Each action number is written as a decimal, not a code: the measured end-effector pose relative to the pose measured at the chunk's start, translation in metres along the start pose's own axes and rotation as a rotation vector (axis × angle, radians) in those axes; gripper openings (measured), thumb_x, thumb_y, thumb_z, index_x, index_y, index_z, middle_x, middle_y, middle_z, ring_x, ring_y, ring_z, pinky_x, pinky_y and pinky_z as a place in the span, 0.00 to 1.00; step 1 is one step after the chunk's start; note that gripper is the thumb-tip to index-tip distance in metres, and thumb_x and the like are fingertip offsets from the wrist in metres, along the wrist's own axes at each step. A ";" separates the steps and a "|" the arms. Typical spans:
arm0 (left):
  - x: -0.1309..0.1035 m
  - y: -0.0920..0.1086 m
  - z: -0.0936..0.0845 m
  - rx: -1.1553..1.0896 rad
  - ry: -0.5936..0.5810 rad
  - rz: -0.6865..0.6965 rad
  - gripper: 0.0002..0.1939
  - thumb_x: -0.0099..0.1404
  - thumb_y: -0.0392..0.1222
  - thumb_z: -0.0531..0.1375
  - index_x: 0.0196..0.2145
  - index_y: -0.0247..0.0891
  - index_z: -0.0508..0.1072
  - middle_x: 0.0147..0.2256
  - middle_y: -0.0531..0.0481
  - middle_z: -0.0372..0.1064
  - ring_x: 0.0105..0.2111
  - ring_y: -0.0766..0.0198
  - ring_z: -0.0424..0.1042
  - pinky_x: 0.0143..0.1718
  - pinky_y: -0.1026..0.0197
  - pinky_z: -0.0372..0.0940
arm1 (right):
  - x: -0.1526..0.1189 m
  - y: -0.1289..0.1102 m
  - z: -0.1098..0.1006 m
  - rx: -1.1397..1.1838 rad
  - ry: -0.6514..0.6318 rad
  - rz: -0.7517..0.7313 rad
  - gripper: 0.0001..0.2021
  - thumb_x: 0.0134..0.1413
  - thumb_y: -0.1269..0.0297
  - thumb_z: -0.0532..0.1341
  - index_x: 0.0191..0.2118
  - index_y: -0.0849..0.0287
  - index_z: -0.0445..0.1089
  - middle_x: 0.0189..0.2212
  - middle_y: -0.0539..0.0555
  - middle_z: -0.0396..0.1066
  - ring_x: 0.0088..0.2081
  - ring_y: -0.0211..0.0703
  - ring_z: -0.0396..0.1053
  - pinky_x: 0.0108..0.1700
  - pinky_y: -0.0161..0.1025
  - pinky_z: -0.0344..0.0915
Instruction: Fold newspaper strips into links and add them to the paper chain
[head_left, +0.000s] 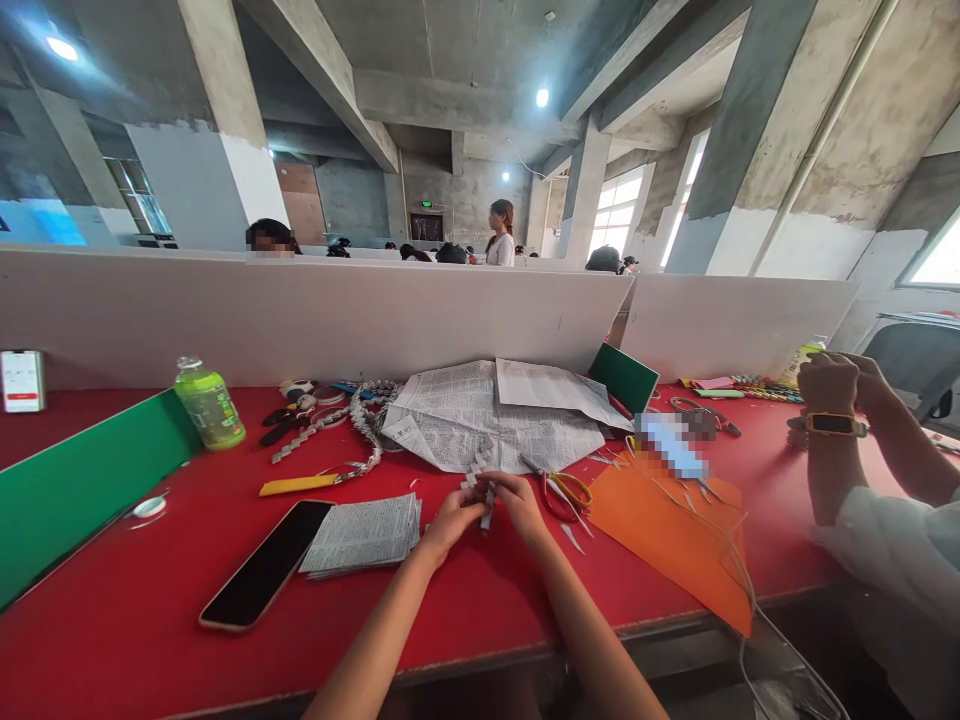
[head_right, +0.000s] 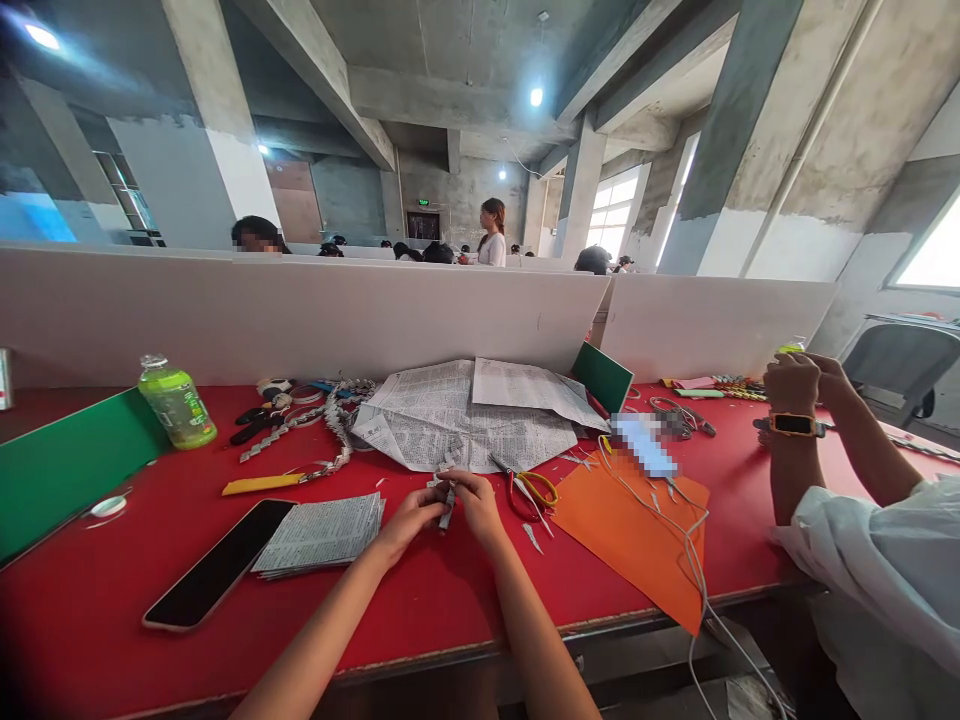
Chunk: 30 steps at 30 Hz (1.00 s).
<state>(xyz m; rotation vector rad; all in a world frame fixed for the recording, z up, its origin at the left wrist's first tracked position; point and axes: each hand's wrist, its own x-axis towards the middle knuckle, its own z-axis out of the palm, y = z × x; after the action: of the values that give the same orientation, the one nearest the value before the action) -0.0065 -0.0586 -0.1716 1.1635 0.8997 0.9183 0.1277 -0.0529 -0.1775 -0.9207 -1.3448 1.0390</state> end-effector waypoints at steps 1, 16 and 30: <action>0.000 0.000 0.000 0.005 -0.001 -0.001 0.09 0.46 0.41 0.62 0.26 0.34 0.71 0.20 0.55 0.64 0.21 0.68 0.63 0.25 0.64 0.60 | 0.000 0.001 0.000 -0.022 -0.003 -0.006 0.14 0.42 0.69 0.54 0.33 0.58 0.76 0.30 0.55 0.74 0.36 0.46 0.70 0.42 0.43 0.62; -0.001 0.006 -0.002 0.008 0.022 0.057 0.08 0.47 0.42 0.61 0.24 0.34 0.73 0.18 0.56 0.64 0.22 0.69 0.61 0.28 0.65 0.56 | -0.002 -0.013 -0.005 0.070 -0.141 -0.006 0.14 0.53 0.56 0.56 0.35 0.55 0.76 0.43 0.56 0.68 0.48 0.46 0.63 0.53 0.42 0.55; -0.004 0.010 0.002 0.022 0.026 0.103 0.09 0.46 0.42 0.63 0.26 0.34 0.74 0.21 0.53 0.68 0.26 0.65 0.65 0.32 0.64 0.57 | -0.003 -0.007 -0.006 0.196 -0.104 0.133 0.15 0.43 0.61 0.64 0.41 0.56 0.75 0.44 0.55 0.70 0.48 0.48 0.64 0.51 0.42 0.57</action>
<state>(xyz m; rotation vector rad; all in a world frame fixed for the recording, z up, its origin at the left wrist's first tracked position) -0.0070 -0.0611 -0.1613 1.2281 0.8796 1.0110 0.1343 -0.0575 -0.1719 -0.8264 -1.2535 1.3125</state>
